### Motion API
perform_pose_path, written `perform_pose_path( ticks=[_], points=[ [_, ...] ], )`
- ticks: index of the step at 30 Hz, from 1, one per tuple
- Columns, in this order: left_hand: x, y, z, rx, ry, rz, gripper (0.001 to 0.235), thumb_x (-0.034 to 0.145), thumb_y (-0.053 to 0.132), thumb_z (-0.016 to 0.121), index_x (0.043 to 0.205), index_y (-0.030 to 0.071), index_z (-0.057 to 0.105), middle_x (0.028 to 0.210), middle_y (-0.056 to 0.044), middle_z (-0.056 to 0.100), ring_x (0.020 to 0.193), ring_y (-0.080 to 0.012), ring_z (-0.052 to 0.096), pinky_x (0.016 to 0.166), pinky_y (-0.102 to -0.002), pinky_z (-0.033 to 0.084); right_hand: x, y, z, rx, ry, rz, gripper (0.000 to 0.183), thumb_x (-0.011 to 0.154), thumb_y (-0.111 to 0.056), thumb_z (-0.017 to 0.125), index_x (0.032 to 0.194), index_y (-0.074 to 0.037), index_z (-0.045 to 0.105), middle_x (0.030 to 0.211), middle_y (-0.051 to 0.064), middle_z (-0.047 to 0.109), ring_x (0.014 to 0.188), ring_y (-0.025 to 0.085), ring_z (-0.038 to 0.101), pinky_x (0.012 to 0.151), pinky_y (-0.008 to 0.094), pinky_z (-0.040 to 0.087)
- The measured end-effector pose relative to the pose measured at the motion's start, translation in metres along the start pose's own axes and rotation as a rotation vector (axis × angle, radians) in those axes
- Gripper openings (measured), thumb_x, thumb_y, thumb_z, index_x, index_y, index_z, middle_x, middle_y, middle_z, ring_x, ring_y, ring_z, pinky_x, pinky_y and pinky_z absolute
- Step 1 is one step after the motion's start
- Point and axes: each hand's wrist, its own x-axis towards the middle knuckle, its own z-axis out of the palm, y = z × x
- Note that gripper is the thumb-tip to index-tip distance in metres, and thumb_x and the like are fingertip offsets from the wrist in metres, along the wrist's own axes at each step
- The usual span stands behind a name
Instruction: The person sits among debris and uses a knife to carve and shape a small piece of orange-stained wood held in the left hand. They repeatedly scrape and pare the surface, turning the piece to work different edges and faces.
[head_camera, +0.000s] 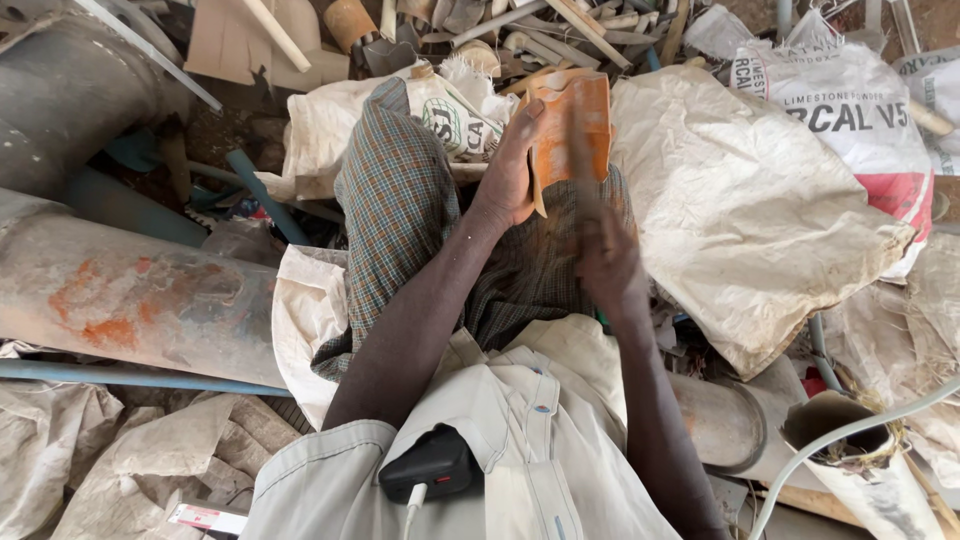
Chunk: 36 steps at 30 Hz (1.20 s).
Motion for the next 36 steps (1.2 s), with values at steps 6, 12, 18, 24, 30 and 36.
perform_pose_path(
  ticks=[6, 12, 18, 24, 30, 36],
  points=[
    [0.001, 0.006, -0.006, -0.085, -0.057, 0.256, 0.104, 0.094, 0.067, 0.06, 0.161, -0.001, 0.018, 0.155, -0.034, 0.034, 0.144, -0.0443, 0.041, 0.116, -0.063, 0.043, -0.003, 0.008, 0.012, -0.275, -0.05, -0.274, 0.024, 0.109, -0.013, 0.05, 0.128, -0.001, 0.059, 0.081, 0.012, 0.074, 0.06, 0.017, 0.07, 0.05, 0.032, 0.054],
    [-0.004, 0.01, 0.001, 0.167, -0.005, 0.248, 0.108, 0.094, 0.069, 0.062, 0.163, 0.001, 0.015, 0.158, -0.021, 0.035, 0.149, -0.0307, 0.041, 0.119, -0.054, 0.047, 0.009, -0.004, -0.013, -0.15, -0.065, 0.017, 0.03, 0.109, -0.013, 0.043, 0.136, -0.004, 0.053, 0.079, 0.011, 0.072, 0.062, 0.017, 0.071, 0.049, 0.036, 0.061],
    [0.002, 0.012, 0.005, 0.163, 0.103, 0.266, 0.083, 0.09, 0.062, 0.064, 0.142, 0.0, 0.043, 0.121, -0.016, 0.06, 0.107, -0.024, 0.067, 0.082, -0.04, 0.065, -0.001, -0.012, -0.012, -0.119, -0.042, 0.02, 0.036, 0.109, -0.014, 0.045, 0.143, -0.004, 0.052, 0.085, 0.011, 0.073, 0.067, 0.019, 0.072, 0.055, 0.035, 0.06],
    [0.006, 0.009, -0.009, 0.314, 0.23, 0.318, 0.058, 0.111, 0.045, 0.06, 0.147, -0.001, 0.056, 0.107, -0.008, 0.053, 0.093, -0.0153, 0.052, 0.082, -0.034, 0.057, 0.003, -0.015, -0.01, -0.044, -0.003, 0.057, 0.045, 0.107, -0.014, 0.045, 0.151, -0.005, 0.045, 0.088, 0.011, 0.073, 0.067, 0.018, 0.071, 0.061, 0.035, 0.059],
    [0.008, -0.001, -0.008, 0.274, 0.174, 0.44, 0.058, 0.106, 0.045, 0.06, 0.143, 0.002, 0.051, 0.114, -0.004, 0.063, 0.104, -0.008, 0.061, 0.09, -0.028, 0.057, 0.005, -0.018, -0.009, -0.026, -0.011, 0.088, 0.047, 0.107, -0.014, 0.046, 0.153, -0.005, 0.045, 0.084, 0.011, 0.072, 0.063, 0.017, 0.068, 0.06, 0.034, 0.057],
    [0.007, -0.007, -0.006, 0.318, 0.253, 0.402, 0.056, 0.11, 0.045, 0.057, 0.141, -0.001, 0.057, 0.084, 0.001, 0.042, 0.068, -0.0067, 0.038, 0.055, -0.025, 0.038, 0.007, -0.022, -0.011, 0.008, -0.065, 0.147, 0.049, 0.106, -0.014, 0.044, 0.154, -0.007, 0.042, 0.082, 0.01, 0.07, 0.064, 0.014, 0.068, 0.054, 0.032, 0.057]
  ],
)
